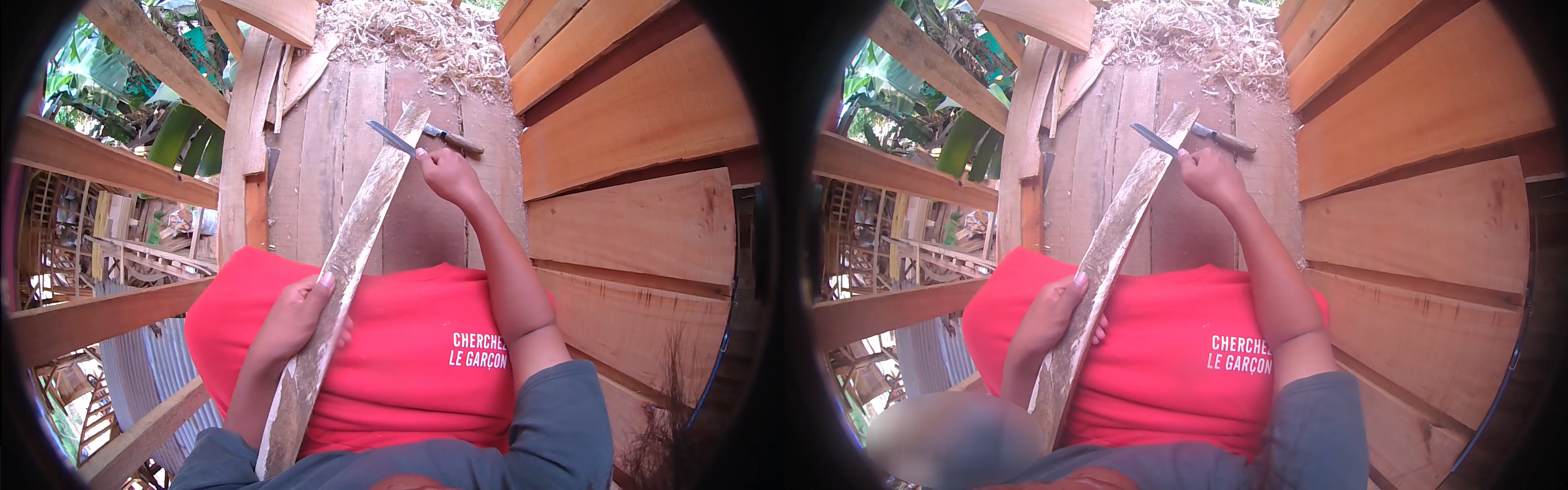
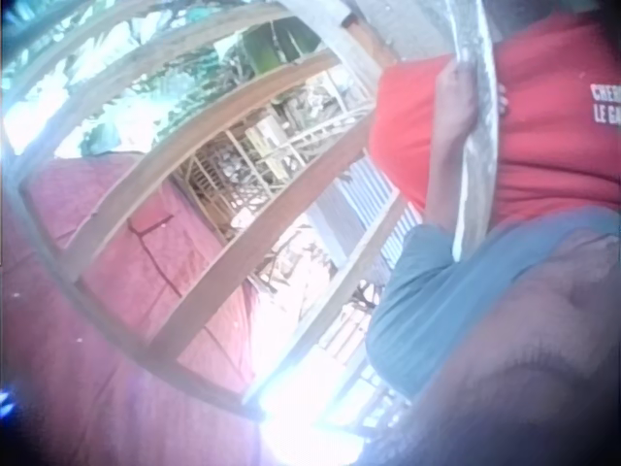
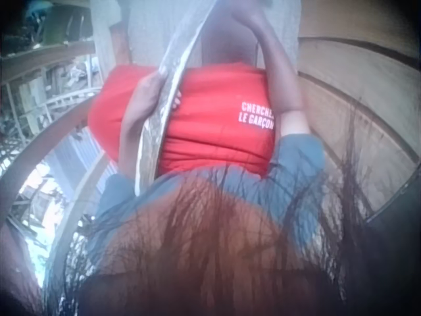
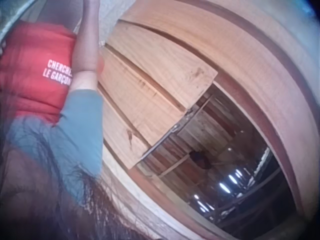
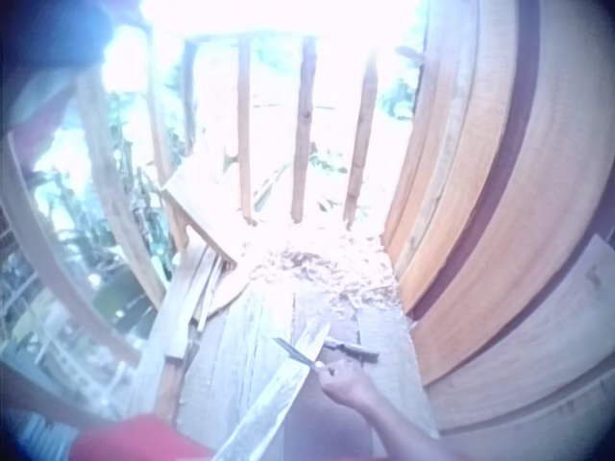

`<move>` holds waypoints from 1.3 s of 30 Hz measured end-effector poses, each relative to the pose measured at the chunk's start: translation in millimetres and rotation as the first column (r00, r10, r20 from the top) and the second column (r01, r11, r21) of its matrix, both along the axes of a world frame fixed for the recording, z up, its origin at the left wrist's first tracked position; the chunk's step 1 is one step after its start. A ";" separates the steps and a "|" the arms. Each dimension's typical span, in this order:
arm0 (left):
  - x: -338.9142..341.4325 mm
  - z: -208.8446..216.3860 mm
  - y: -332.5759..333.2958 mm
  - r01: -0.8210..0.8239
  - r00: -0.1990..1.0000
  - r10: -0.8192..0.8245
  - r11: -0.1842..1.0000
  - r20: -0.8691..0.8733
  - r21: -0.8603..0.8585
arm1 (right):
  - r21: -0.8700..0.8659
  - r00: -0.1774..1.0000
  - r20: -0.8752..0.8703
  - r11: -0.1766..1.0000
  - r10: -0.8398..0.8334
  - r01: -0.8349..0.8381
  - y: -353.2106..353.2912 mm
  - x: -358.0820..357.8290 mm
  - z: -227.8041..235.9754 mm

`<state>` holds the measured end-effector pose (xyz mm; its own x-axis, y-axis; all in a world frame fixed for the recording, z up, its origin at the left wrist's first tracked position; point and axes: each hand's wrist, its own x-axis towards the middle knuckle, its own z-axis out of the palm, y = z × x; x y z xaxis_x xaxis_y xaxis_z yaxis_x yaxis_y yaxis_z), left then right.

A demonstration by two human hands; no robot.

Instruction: The person sits on a wooden floor and uses a knife to shave and shape a long piece of wood held on their lap. They repeatedly scrape the surface to remove thin layers of wood, creating a pile of shavings on the floor.

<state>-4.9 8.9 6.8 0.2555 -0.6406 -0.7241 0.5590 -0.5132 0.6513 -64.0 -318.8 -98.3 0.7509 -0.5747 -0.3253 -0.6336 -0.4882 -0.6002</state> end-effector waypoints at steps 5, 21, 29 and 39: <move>2.4 5.7 -0.3 0.004 0.999 -0.006 0.999 0.034 0.036 | 0.133 0.999 -0.040 0.990 -0.037 0.042 0.1 -3.3 -4.4; 3.6 4.3 -1.7 0.003 1.000 -0.003 1.000 -0.022 0.003 | 0.439 0.959 0.131 0.882 -0.252 0.172 -3.3 -0.4 -32.1; 4.1 1.6 -0.7 0.033 0.999 -0.033 0.999 -0.007 0.010 | 0.385 0.952 -0.095 0.871 -0.292 0.306 14.3 3.3 0.6; 1.2 -2.4 -2.6 0.015 1.000 -0.015 1.000 -0.008 -0.009 | 0.566 0.897 -0.057 0.726 -0.437 0.390 4.5 3.4 -1.3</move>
<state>-3.7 6.3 4.4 0.2399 -0.6511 -0.7200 0.5566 -0.5154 0.6515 -60.6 -314.3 -99.7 0.5169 -0.5736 -0.6355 -0.6352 0.2407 -0.7339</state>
